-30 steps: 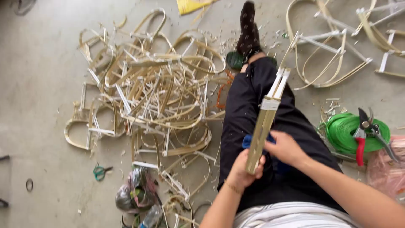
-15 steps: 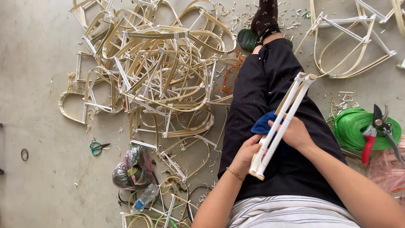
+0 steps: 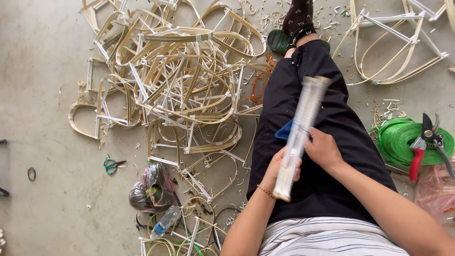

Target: The recorder is assembling and taping bamboo frame components together on a workshop floor.

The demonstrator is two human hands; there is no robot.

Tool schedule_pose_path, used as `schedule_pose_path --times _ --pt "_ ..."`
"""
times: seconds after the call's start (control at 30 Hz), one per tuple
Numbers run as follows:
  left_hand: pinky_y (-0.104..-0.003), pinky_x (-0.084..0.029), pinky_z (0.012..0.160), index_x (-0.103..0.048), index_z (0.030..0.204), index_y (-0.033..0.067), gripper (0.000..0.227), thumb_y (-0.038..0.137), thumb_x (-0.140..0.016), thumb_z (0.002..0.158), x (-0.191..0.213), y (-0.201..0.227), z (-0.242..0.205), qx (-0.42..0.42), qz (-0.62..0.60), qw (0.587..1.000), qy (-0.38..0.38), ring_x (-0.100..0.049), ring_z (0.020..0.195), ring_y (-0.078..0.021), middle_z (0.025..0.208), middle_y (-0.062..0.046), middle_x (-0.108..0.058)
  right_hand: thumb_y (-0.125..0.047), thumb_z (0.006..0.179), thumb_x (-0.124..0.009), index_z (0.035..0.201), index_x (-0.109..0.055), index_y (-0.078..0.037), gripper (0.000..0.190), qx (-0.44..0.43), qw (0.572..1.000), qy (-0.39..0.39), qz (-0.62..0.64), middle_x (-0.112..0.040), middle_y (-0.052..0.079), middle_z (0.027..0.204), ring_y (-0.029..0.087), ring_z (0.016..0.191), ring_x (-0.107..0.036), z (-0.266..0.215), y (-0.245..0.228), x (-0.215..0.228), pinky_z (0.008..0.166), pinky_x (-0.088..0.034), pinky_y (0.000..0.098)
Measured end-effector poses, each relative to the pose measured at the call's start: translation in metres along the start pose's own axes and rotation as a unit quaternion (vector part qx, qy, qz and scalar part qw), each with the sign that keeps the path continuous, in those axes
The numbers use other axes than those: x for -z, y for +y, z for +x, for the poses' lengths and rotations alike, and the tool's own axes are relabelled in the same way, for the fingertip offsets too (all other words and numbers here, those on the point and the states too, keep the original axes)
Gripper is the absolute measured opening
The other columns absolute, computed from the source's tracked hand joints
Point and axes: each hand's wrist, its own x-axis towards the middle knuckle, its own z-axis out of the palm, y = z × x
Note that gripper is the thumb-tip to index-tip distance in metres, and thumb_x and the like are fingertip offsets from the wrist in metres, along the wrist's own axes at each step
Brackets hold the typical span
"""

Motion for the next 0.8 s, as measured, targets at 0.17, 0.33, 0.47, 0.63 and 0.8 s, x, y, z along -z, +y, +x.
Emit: schedule_pose_path --times 0.17,0.33,0.47,0.63,0.8 --pt "-0.03 -0.045 0.046 -0.055 0.108 0.0038 0.011 0.014 -0.059 0.104 0.045 -0.01 -0.001 0.029 -0.065 0.997 -0.041 -0.057 0.055 -0.0172 0.08 -0.009 -0.063 -0.037 0.084 -0.075 0.13 -0.057 -0.017 0.054 -0.094 0.974 -0.189 0.077 -0.069 0.001 0.077 0.013 0.059 -0.064 -0.019 -0.045 0.027 0.058 -0.055 0.0299" --pt "-0.032 -0.047 0.056 -0.045 0.151 0.0133 0.066 0.004 -0.054 0.087 -0.028 0.085 -0.057 -0.086 0.278 0.944 0.154 -0.056 0.062 -0.0145 0.088 -0.005 -0.064 -0.036 0.092 -0.069 0.116 -0.074 -0.006 0.039 -0.163 0.971 -0.09 0.148 -0.068 0.001 0.079 0.009 0.066 -0.062 -0.038 0.045 0.126 0.06 -0.052 0.028" --pt "-0.04 -0.053 0.063 -0.036 0.16 0.0214 0.072 0.024 -0.062 0.092 -0.053 0.116 -0.103 -0.047 0.719 0.607 0.336 -0.069 0.064 -0.0296 0.079 -0.018 -0.073 -0.033 0.096 -0.068 0.126 -0.067 -0.004 0.042 -0.182 0.965 0.088 0.168 -0.068 0.003 0.083 0.01 0.071 -0.06 -0.072 0.159 0.204 0.063 -0.051 0.0286" --pt "-0.042 -0.055 0.081 -0.055 0.138 0.0145 0.05 0.035 -0.066 0.094 -0.095 0.116 -0.093 -0.104 0.865 0.415 0.262 -0.069 0.098 -0.03 0.11 -0.011 -0.07 -0.041 0.1 -0.066 0.129 -0.067 -0.006 0.046 -0.277 0.928 0.231 -0.096 -0.073 0.018 0.099 0.03 0.087 -0.069 -0.137 0.258 0.253 0.08 -0.055 0.0452" --pt "-0.045 -0.05 0.097 -0.056 0.137 0.0056 0.05 0.019 -0.068 0.09 -0.139 0.086 -0.006 -0.316 0.857 0.398 0.081 -0.061 0.117 -0.0356 0.124 -0.016 -0.066 -0.059 0.082 -0.077 0.157 -0.052 -0.005 0.095 -0.339 0.833 0.265 -0.349 -0.057 0.032 0.142 0.05 0.125 -0.055 -0.139 0.319 0.252 0.1 -0.045 0.0593"
